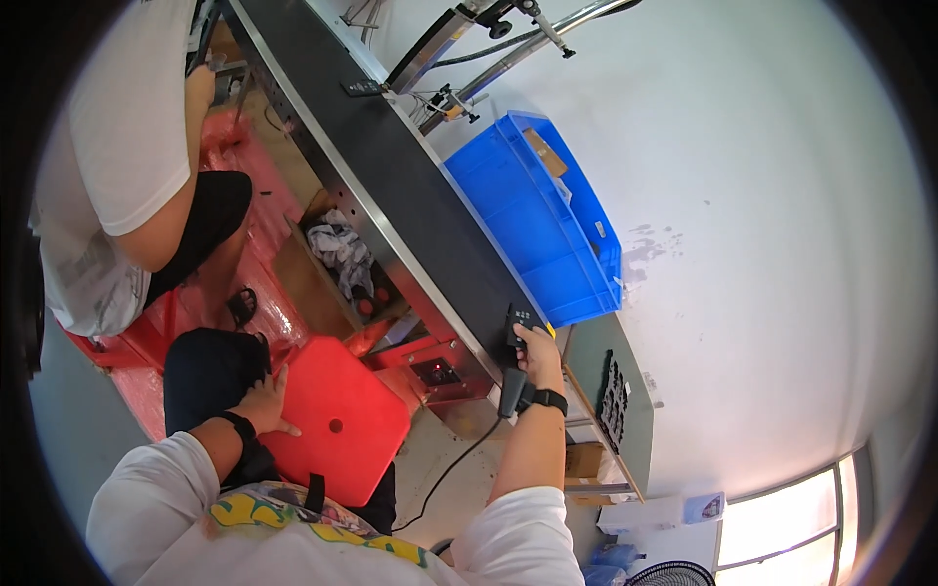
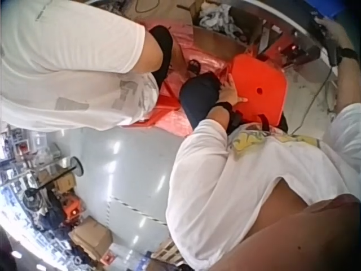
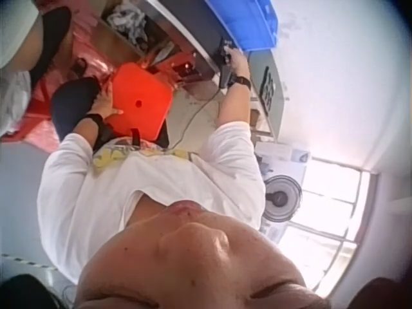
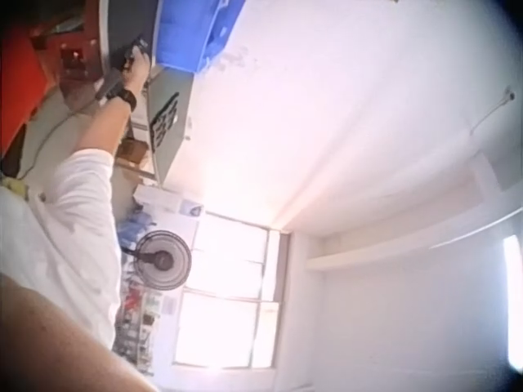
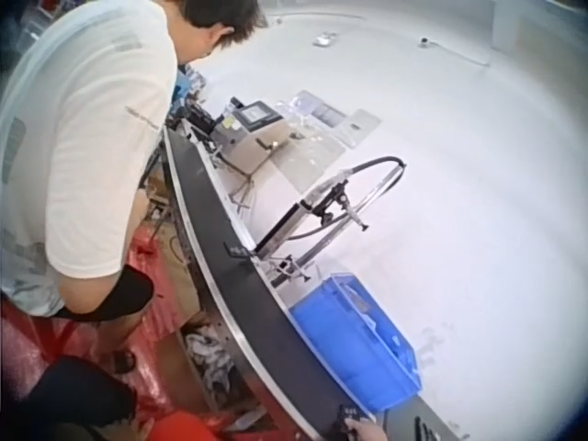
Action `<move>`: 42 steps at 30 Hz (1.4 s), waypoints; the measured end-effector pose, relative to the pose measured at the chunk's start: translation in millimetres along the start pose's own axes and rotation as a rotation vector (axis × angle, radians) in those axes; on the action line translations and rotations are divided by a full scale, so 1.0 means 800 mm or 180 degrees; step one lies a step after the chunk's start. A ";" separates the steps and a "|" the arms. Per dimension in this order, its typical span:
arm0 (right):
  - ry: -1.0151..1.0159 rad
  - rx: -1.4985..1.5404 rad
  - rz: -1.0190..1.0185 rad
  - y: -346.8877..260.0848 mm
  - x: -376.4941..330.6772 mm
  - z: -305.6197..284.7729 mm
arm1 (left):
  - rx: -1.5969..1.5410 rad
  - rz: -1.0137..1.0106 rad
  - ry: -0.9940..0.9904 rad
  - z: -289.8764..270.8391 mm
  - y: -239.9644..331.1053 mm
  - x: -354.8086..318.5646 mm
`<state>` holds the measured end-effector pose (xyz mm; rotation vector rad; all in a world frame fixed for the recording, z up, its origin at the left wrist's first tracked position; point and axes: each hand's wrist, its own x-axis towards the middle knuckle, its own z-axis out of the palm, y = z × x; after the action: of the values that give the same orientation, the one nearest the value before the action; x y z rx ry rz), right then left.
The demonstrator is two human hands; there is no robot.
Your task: The person picks up batteries from a conveyor belt and places them into a black tray. They then place a second tray on a red stool and continue transferring batteries from the belt into the slots of the second tray.
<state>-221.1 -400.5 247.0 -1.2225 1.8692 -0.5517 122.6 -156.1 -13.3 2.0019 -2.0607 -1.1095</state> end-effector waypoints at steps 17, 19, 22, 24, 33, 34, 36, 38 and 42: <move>-0.1330 0.1689 -0.0642 -0.029 -0.100 0.035 | -0.0052 0.0074 0.0040 -0.006 0.002 -0.004; -0.1497 0.1595 -0.0565 -0.035 -0.097 0.041 | -0.0060 0.0059 0.0017 -0.006 0.002 -0.003; -0.1285 0.1619 -0.0406 -0.050 -0.104 0.062 | -0.0080 0.0035 -0.0021 -0.003 0.000 -0.001; -0.1186 0.1484 -0.0407 -0.058 -0.106 0.074 | -0.0110 0.0035 -0.0052 -0.001 -0.002 -0.001; -0.0939 0.1568 -0.0179 -0.061 -0.093 0.106 | -0.0196 0.0053 0.0163 0.004 -0.006 0.000; -0.1110 0.1940 0.0066 -0.062 -0.095 0.110 | -0.0259 0.0080 0.0091 0.001 -0.005 0.000; -0.1380 0.2152 0.0274 -0.068 -0.104 0.122 | -0.0329 0.0104 0.0010 0.001 -0.006 0.000; -0.1635 0.2379 0.0497 -0.074 -0.114 0.137 | -0.0263 0.0099 0.0039 0.004 -0.007 0.003; -0.1892 0.2196 0.0220 -0.082 -0.116 0.152 | -0.0160 0.0024 0.0076 0.007 -0.006 0.003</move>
<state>-68.6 -337.0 261.1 -0.7380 1.0756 -0.6358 123.3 -155.4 -21.0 1.9730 -2.0067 -1.1190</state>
